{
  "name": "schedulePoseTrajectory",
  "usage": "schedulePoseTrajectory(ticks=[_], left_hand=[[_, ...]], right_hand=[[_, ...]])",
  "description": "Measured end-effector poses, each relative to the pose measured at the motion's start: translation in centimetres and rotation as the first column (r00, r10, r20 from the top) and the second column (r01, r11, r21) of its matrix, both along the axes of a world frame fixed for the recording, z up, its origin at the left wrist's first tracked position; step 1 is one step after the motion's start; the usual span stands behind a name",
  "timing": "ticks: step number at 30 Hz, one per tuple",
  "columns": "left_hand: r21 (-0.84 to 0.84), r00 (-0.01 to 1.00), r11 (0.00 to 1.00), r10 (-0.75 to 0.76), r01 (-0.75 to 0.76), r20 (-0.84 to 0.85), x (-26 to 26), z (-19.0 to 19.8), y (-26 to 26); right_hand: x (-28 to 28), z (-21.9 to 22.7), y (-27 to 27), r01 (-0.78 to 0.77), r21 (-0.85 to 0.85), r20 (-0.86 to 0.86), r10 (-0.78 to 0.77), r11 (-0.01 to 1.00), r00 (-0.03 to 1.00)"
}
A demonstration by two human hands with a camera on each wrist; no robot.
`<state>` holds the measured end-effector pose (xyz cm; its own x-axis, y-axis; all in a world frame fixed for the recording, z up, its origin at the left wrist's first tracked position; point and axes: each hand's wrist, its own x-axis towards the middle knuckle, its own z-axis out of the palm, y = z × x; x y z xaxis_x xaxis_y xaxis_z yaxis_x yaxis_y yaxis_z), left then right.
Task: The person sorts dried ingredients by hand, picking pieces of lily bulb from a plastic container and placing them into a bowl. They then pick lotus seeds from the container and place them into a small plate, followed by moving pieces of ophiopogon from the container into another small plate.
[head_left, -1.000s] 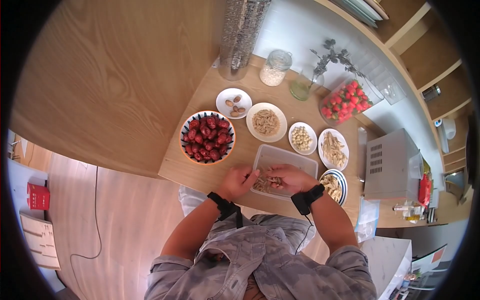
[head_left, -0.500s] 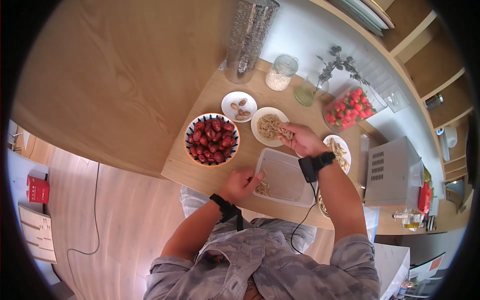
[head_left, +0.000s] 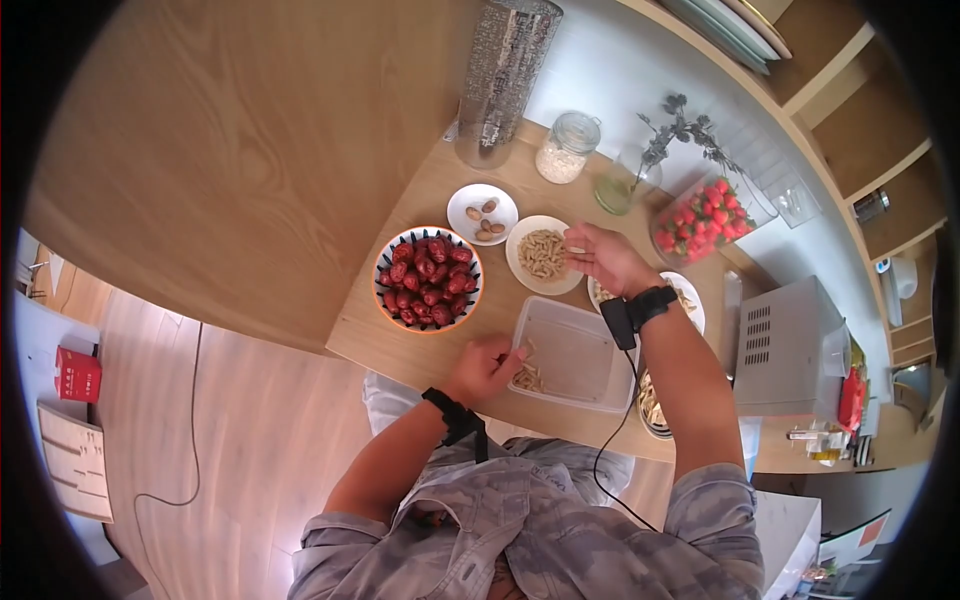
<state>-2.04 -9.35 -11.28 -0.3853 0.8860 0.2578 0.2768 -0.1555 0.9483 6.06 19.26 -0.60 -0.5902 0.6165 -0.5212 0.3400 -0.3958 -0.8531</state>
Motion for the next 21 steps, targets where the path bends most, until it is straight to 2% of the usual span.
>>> schedulePoseTrajectory(ticks=[3,6,7,9,10,11,12,15,18,21], left_hand=[[-0.006,1.0,1.0,0.002,-0.002,0.004,0.1,-0.7,0.1],[-0.115,0.999,0.993,-0.011,0.015,0.036,0.1,0.3,-0.3],[-0.109,0.999,0.994,-0.01,0.014,0.031,0.1,0.1,-0.3],[-0.093,1.0,0.996,-0.013,0.015,0.02,0.1,-0.3,-0.1],[-0.084,1.0,0.996,-0.005,0.006,0.018,0.1,-0.1,0.0],[-0.077,1.0,0.997,0.003,-0.001,0.015,0.1,0.1,0.0],[-0.07,1.0,0.997,0.011,-0.01,0.01,0.1,0.2,0.0],[-0.072,0.998,0.997,0.018,-0.023,-0.062,-0.1,0.2,-0.1],[-0.078,1.0,0.997,0.007,-0.006,0.008,0.0,1.1,-0.2],[-0.066,0.999,0.998,-0.005,0.009,0.052,0.2,-0.9,0.2]], right_hand=[[1.0,1.2,-1.5,-0.005,0.068,-0.062,0.009,0.998,0.998],[3.8,1.2,-2.7,-0.147,0.066,-0.075,0.152,0.987,0.985],[4.2,1.4,-4.2,-0.197,0.034,0.045,0.196,0.98,0.98],[5.8,0.0,-7.1,-0.389,0.033,0.148,0.381,0.921,0.913],[6.4,-1.1,-8.2,-0.533,0.247,0.264,0.473,0.809,0.841],[6.8,-2.6,-9.2,-0.654,0.421,0.396,0.521,0.628,0.756],[7.1,-3.9,-10.1,-0.742,0.542,0.532,0.523,0.394,0.666],[7.0,-6.5,-12.7,-0.674,0.689,0.565,0.386,0.267,0.73],[5.6,-5.5,-14.3,-0.734,0.585,0.526,0.527,0.346,0.668],[4.7,-4.8,-15.5,-0.824,0.421,0.567,0.598,0.38,0.566]])
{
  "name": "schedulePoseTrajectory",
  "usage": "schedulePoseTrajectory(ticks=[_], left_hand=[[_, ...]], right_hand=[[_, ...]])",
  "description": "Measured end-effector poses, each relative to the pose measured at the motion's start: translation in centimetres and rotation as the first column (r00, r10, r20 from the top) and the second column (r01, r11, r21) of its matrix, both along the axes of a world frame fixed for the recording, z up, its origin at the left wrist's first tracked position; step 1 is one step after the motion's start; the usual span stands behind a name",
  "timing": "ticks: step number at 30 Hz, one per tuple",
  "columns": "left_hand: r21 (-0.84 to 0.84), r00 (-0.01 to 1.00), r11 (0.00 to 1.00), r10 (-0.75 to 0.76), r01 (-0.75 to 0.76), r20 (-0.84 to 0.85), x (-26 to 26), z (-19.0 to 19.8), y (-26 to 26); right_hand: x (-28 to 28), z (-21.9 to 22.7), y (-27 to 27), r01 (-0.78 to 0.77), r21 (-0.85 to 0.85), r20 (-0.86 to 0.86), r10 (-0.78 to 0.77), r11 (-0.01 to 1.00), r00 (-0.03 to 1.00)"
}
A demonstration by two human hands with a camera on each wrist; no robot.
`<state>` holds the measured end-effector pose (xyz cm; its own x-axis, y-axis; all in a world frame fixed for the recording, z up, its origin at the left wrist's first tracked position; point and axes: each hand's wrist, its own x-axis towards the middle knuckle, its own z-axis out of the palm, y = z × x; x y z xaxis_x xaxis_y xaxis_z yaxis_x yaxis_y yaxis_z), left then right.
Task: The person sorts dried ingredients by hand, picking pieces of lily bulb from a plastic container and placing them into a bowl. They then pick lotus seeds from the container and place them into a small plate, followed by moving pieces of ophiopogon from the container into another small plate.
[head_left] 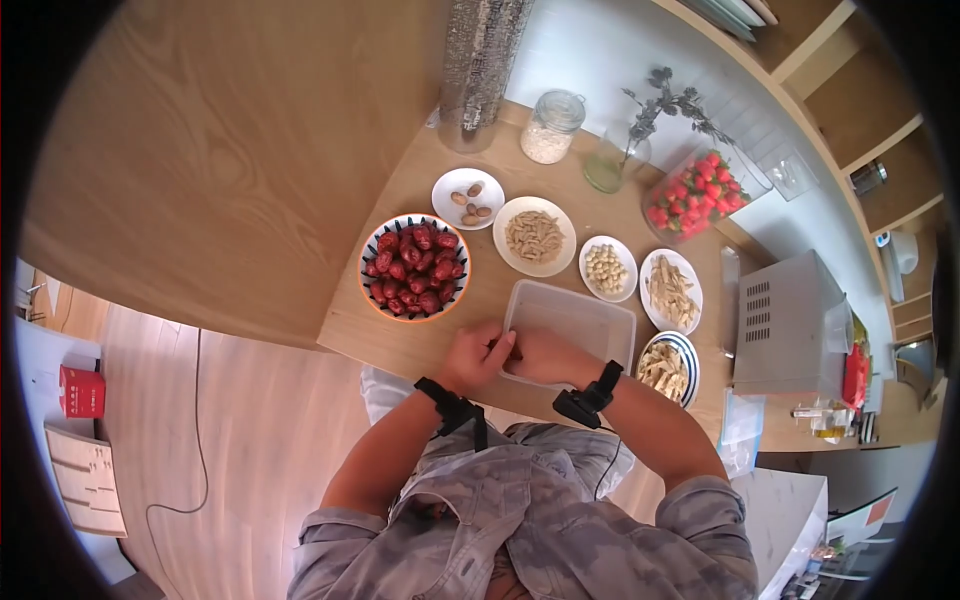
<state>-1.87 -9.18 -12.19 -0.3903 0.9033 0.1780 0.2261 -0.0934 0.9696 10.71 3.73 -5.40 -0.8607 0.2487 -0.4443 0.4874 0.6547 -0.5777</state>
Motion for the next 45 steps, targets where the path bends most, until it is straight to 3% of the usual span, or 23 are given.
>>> schedulePoseTrajectory(ticks=[3,9,15,18,21,24,30,33,36,39,45], left_hand=[[0.077,1.0,0.997,-0.003,0.004,-0.019,-0.1,0.7,0.0],[0.078,0.998,0.997,0.003,0.002,-0.065,-0.3,0.4,-0.1],[0.065,0.999,0.998,-0.002,0.005,-0.046,-0.2,0.7,-0.1],[0.085,0.999,0.996,-0.022,0.026,-0.045,-0.3,0.7,0.0],[0.093,0.99,0.996,0.01,0.003,-0.138,-0.5,0.9,-0.1],[0.099,0.996,0.995,0.006,0.002,-0.09,-0.4,1.4,-0.2],[0.073,0.993,0.997,0.005,0.004,-0.12,-0.5,1.0,-0.1],[0.047,0.999,0.999,-0.015,0.017,-0.043,-0.4,2.3,-0.4],[0.053,0.996,0.999,-0.006,0.01,-0.091,-0.5,1.4,-0.3],[0.062,0.997,0.998,-0.002,0.006,-0.071,-0.5,1.5,-0.4],[0.077,0.999,0.997,-0.003,0.006,-0.041,-0.4,1.2,-0.3]], right_hand=[[-0.2,0.6,-0.3,0.006,-0.04,-0.065,-0.009,0.999,0.998],[-0.1,0.8,-0.7,0.092,-0.107,-0.108,-0.104,0.99,0.989],[0.9,-0.2,0.0,0.195,-0.332,-0.009,-0.21,0.923,0.978],[1.2,-1.3,-0.4,0.202,-0.229,-0.101,-0.229,0.952,0.968],[1.2,-1.3,-0.2,0.269,-0.431,0.004,-0.297,0.861,0.955],[1.5,0.2,0.7,0.322,-0.62,0.102,-0.334,0.715,0.937],[2.7,5.1,4.2,0.411,-0.676,0.227,-0.358,0.612,0.906],[2.6,6.2,6.8,0.44,-0.786,0.186,-0.513,0.434,0.838],[0.9,5.3,10.7,0.332,-0.856,0.047,-0.579,0.397,0.814],[-1.9,3.9,12.9,0.522,-0.764,0.032,-0.785,0.38,0.619],[-4.6,3.5,14.4,0.577,-0.641,-0.015,-0.76,0.506,0.65]])
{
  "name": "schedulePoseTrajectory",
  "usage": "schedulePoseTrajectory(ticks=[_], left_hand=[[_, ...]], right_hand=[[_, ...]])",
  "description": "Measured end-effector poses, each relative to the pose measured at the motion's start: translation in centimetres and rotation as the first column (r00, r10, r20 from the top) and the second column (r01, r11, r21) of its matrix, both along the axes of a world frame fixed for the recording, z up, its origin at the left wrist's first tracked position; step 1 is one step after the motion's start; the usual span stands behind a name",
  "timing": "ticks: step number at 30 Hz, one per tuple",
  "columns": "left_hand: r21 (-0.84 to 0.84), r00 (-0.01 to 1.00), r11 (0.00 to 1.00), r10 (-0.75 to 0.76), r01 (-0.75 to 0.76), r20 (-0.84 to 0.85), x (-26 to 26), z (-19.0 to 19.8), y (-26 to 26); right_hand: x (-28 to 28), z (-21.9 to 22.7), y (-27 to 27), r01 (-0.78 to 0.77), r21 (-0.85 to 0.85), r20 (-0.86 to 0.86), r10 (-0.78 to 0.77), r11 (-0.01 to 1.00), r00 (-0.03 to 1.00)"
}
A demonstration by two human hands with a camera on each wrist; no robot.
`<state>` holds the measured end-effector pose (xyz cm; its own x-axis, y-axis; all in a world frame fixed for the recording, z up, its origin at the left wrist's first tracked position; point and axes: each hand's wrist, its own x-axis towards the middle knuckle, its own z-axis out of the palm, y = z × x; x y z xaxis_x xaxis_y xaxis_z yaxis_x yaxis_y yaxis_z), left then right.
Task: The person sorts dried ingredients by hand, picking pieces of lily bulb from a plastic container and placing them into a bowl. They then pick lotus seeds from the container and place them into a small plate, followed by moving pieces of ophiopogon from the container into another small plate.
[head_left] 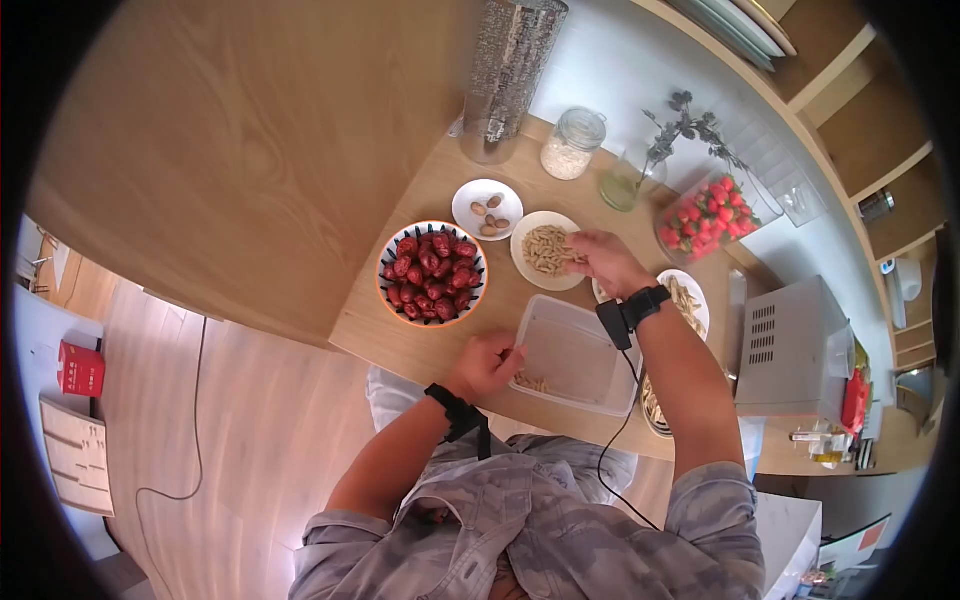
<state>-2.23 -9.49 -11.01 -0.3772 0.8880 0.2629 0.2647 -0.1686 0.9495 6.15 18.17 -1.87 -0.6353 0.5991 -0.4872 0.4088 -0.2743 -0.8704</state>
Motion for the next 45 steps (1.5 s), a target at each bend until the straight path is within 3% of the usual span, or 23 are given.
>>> schedulePoseTrajectory(ticks=[7,10,13,14,16,17,19,22,25,28,31,34,37,43,45], left_hand=[[-0.006,0.999,1.0,-0.018,0.018,0.037,0.1,0.7,-0.1],[-0.005,1.0,1.0,-0.016,0.016,0.022,0.0,0.3,-0.1],[-0.013,0.999,1.0,-0.016,0.016,0.028,0.2,0.1,-0.1],[-0.027,0.999,0.999,-0.022,0.023,0.041,0.2,0.1,-0.2],[-0.033,0.998,0.999,-0.026,0.028,0.052,0.2,0.0,0.0],[-0.028,0.998,0.999,-0.026,0.027,0.052,0.2,0.0,0.0],[-0.032,1.0,0.999,-0.024,0.024,0.012,0.1,-0.1,0.0],[-0.034,0.998,0.999,-0.01,0.008,-0.06,-0.1,-0.1,0.1],[-0.021,0.999,1.0,-0.004,0.003,-0.044,0.0,0.6,0.0],[-0.041,0.999,0.999,-0.007,0.006,-0.036,0.1,0.0,0.1],[-0.051,0.999,0.999,0.005,-0.007,-0.031,0.1,-0.4,0.1],[-0.022,1.0,1.0,0.011,-0.012,-0.013,0.2,0.1,0.2],[-0.016,0.999,1.0,0.015,-0.016,-0.029,0.1,-0.2,0.3],[0.002,0.999,1.0,0.011,-0.011,-0.05,0.1,-1.4,0.4],[0.002,0.999,1.0,0.004,-0.004,-0.037,0.1,-0.9,0.4]], right_hand=[[-0.2,2.0,-0.7,-0.045,0.127,0.038,0.041,0.991,0.998],[1.3,3.1,-1.9,-0.03,0.143,-0.105,0.046,0.989,0.993],[3.9,3.9,-5.0,-0.133,-0.041,-0.066,0.13,0.99,0.989],[4.9,3.2,-6.3,-0.264,0.037,0.014,0.263,0.964,0.965],[5.9,1.3,-9.1,-0.519,0.158,0.197,0.488,0.84,0.85],[6.2,0.0,-10.1,-0.581,0.333,0.271,0.515,0.743,0.813],[6.2,-3.2,-11.7,-0.657,0.611,0.428,0.514,0.442,0.743],[5.6,-5.7,-13.2,-0.524,0.65,0.32,0.427,0.551,0.846],[5.7,-5.5,-12.6,-0.66,0.602,0.412,0.532,0.45,0.739],[6.8,-4.6,-11.9,-0.698,0.512,0.374,0.602,0.501,0.706],[8.6,-3.5,-11.9,-0.613,0.562,0.436,0.43,0.556,0.79],[9.8,-3.9,-11.7,-0.778,0.406,0.575,0.527,0.479,0.625],[9.7,-3.2,-12.8,-0.696,0.43,0.499,0.492,0.574,0.714],[6.9,-3.8,-14.5,-0.627,0.39,0.364,0.513,0.675,0.778],[5.1,-3.0,-15.2,-0.646,0.413,0.417,0.497,0.642,0.761]])
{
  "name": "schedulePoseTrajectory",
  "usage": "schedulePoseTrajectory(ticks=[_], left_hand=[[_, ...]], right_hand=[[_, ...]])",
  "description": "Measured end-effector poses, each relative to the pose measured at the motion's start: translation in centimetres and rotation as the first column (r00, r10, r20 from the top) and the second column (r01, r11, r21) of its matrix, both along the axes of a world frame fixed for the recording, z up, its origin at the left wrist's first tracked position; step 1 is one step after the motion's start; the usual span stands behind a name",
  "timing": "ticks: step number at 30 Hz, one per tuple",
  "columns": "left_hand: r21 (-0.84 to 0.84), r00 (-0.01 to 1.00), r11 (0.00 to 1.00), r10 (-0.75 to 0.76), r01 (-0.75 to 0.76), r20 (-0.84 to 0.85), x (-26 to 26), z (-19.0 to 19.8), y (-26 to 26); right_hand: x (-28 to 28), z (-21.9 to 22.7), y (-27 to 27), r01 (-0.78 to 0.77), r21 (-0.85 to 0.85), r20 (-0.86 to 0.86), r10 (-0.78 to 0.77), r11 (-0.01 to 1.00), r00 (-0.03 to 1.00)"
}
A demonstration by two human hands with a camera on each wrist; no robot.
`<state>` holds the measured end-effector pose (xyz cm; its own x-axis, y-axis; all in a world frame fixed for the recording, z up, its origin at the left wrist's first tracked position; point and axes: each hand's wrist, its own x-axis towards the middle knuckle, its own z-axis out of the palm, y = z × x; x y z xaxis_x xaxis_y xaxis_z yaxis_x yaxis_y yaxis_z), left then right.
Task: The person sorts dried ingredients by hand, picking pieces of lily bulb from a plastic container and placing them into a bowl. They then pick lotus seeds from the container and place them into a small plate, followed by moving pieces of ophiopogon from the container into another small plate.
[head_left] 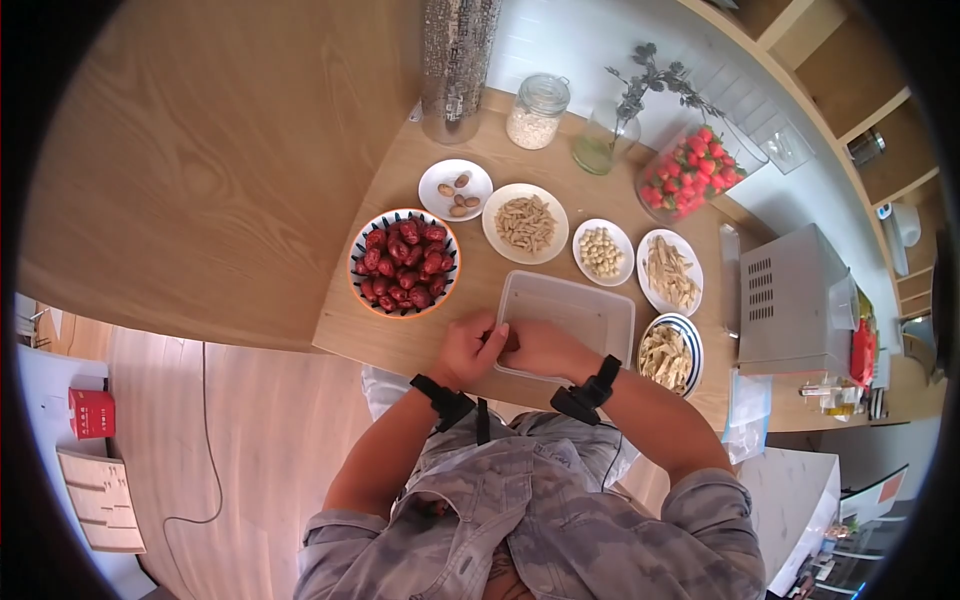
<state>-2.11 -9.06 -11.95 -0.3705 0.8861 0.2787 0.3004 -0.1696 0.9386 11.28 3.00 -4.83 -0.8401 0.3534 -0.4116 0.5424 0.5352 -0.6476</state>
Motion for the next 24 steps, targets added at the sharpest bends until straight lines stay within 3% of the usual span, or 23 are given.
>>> schedulePoseTrajectory(ticks=[7,13,19,22,24], left_hand=[[-0.013,1.0,1.0,-0.006,0.006,-0.005,-0.3,0.4,-0.1],[0.014,1.0,1.0,0.005,-0.004,-0.007,-0.1,0.5,-0.1],[-0.01,1.0,1.0,-0.001,0.0,-0.032,-0.2,0.6,-0.3],[-0.005,0.999,1.0,-0.006,0.006,-0.038,-0.2,0.6,-0.3],[-0.007,0.999,1.0,-0.005,0.005,-0.04,-0.1,0.4,-0.3]], right_hand=[[-0.9,-0.9,-0.6,0.014,0.091,-0.069,-0.008,0.996,0.998],[-0.4,-2.1,-0.9,0.078,0.051,-0.118,-0.071,0.996,0.99],[-0.3,-2.1,-0.7,0.042,0.048,-0.142,-0.035,0.998,0.989],[-0.2,-1.4,-0.2,0.016,-0.006,-0.065,-0.016,1.0,0.998],[-0.2,-1.3,-0.1,-0.027,0.044,-0.047,0.029,0.999,0.998]])
